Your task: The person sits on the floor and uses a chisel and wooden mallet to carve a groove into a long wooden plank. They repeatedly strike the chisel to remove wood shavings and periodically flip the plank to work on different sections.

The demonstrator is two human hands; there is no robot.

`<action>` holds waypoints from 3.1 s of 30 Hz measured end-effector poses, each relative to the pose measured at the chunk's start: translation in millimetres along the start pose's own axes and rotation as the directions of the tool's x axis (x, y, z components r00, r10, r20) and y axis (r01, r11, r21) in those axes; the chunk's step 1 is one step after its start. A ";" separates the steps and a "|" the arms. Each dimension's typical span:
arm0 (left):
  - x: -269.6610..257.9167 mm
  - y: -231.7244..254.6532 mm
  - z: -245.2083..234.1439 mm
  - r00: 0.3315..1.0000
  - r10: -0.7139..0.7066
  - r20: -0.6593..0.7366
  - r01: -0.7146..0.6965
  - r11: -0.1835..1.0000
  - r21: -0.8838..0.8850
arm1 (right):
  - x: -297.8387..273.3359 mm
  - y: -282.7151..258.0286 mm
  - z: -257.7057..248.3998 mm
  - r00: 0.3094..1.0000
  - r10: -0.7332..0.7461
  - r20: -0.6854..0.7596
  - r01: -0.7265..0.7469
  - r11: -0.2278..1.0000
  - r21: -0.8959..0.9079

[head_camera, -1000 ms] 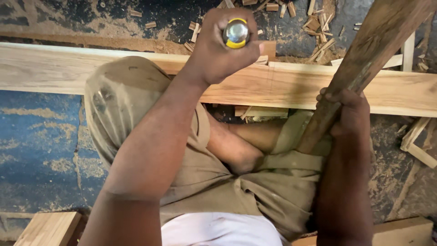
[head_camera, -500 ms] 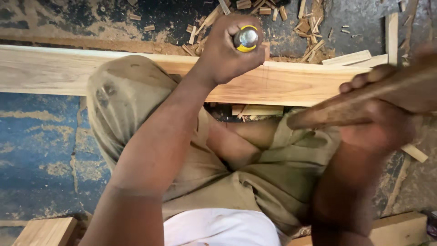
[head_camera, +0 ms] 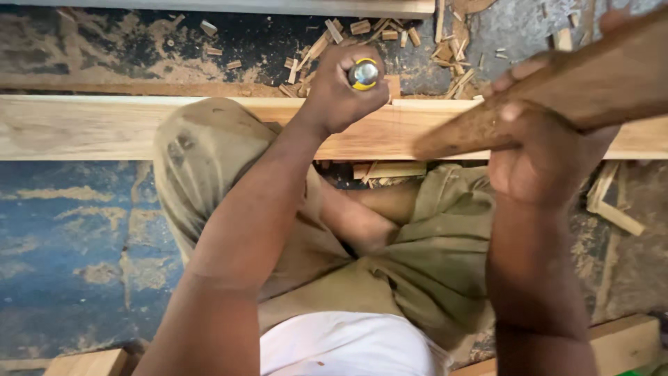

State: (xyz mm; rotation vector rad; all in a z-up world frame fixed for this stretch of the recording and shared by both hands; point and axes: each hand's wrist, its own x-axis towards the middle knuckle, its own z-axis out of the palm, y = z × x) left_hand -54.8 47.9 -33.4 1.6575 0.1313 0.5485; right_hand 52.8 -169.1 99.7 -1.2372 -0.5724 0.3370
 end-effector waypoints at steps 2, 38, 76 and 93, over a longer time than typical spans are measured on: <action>-2.6 2.0 3.2 0.998 -0.067 -0.004 0.066 0.997 -0.027 | -2.1 -1.5 5.1 0.994 -0.094 0.062 0.109 0.941 -0.320; 12.9 26.7 -24.5 0.994 0.065 -0.091 -0.074 0.992 -0.098 | -6.4 75.2 -66.2 0.857 0.444 -0.261 -0.512 0.790 -0.338; 17.4 14.0 -10.0 0.986 0.148 -0.079 -0.153 0.986 -0.059 | -10.9 79.2 -74.2 0.873 0.449 -0.190 -0.486 0.835 -0.257; 16.3 11.9 -12.6 0.990 0.132 -0.044 -0.135 0.989 -0.062 | -14.1 73.7 -67.7 0.898 0.406 -0.168 -0.438 0.811 -0.388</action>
